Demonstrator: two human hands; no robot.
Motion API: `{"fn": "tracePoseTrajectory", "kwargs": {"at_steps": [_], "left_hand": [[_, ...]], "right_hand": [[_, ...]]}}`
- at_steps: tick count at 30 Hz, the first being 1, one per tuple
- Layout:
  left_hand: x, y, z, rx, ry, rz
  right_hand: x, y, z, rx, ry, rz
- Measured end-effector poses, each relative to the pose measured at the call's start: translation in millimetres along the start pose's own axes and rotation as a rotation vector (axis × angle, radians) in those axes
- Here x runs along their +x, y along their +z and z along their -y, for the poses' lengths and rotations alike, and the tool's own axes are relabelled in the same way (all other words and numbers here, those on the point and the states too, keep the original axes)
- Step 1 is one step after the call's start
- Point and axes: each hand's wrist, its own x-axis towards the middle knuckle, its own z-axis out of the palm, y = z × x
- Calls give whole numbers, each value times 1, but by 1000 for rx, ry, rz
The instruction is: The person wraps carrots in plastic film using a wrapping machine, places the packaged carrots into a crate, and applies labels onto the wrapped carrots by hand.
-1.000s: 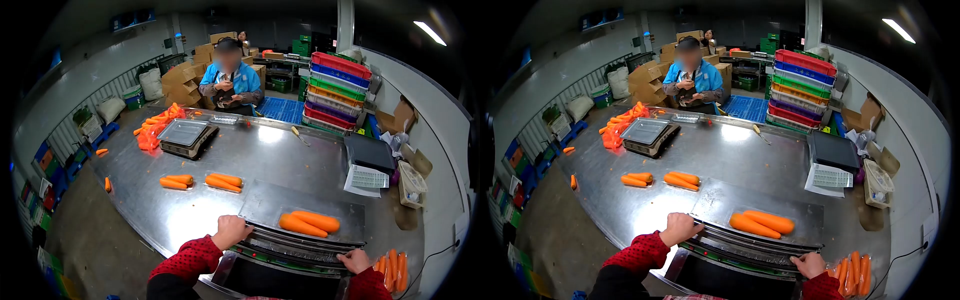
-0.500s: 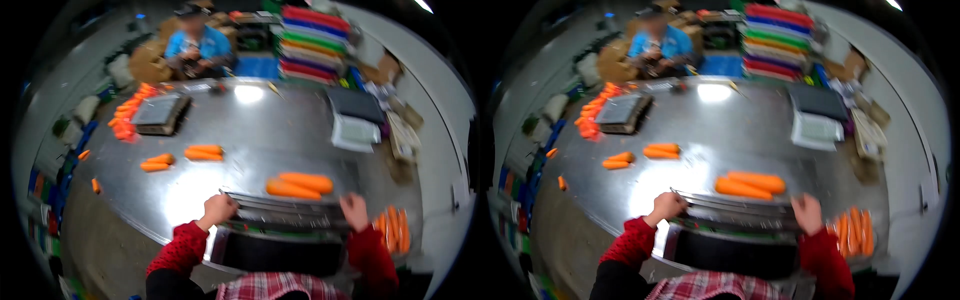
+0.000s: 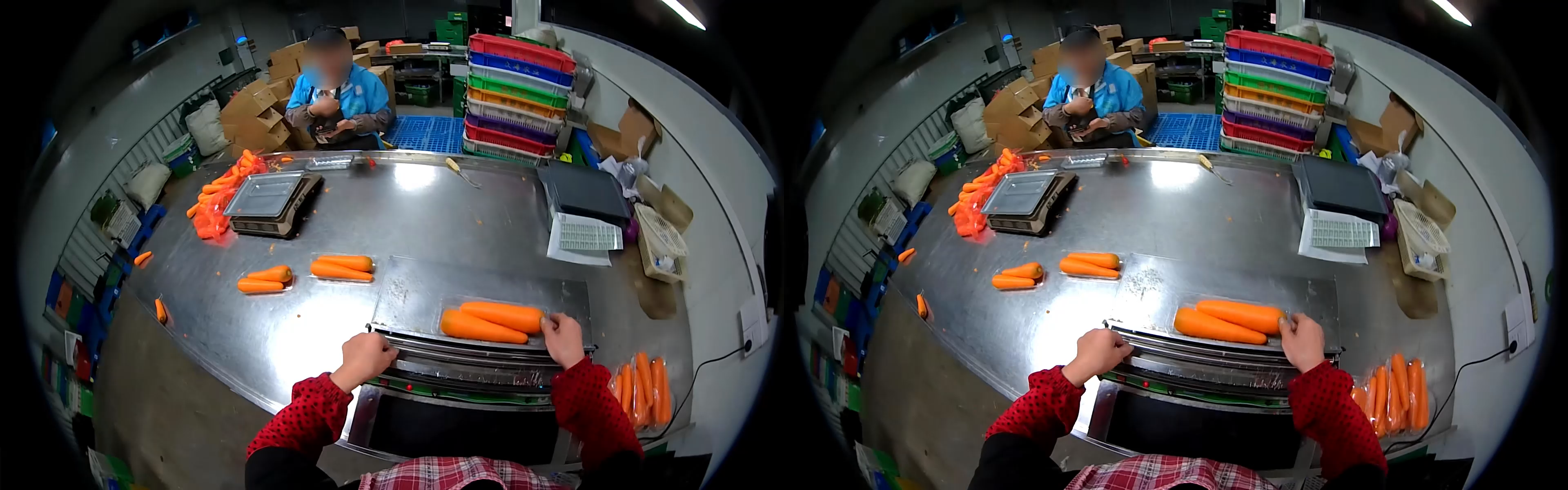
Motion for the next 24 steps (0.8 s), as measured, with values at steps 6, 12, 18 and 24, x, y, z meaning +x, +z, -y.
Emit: {"fn": "tracePoseTrajectory", "kwargs": {"at_steps": [6, 12, 18, 24], "left_hand": [[-3, 9, 1, -12, 13, 26], [0, -1, 8, -2, 6, 50], [2, -1, 2, -101, 0, -62], [-46, -51, 2, -1447, -181, 470]], "right_hand": [[-16, 3, -11, 148, -78, -52], [-56, -47, -8, -145, 29, 279], [-68, -39, -4, 327, 287, 457], [-111, -77, 12, 1196, 422, 438]]}}
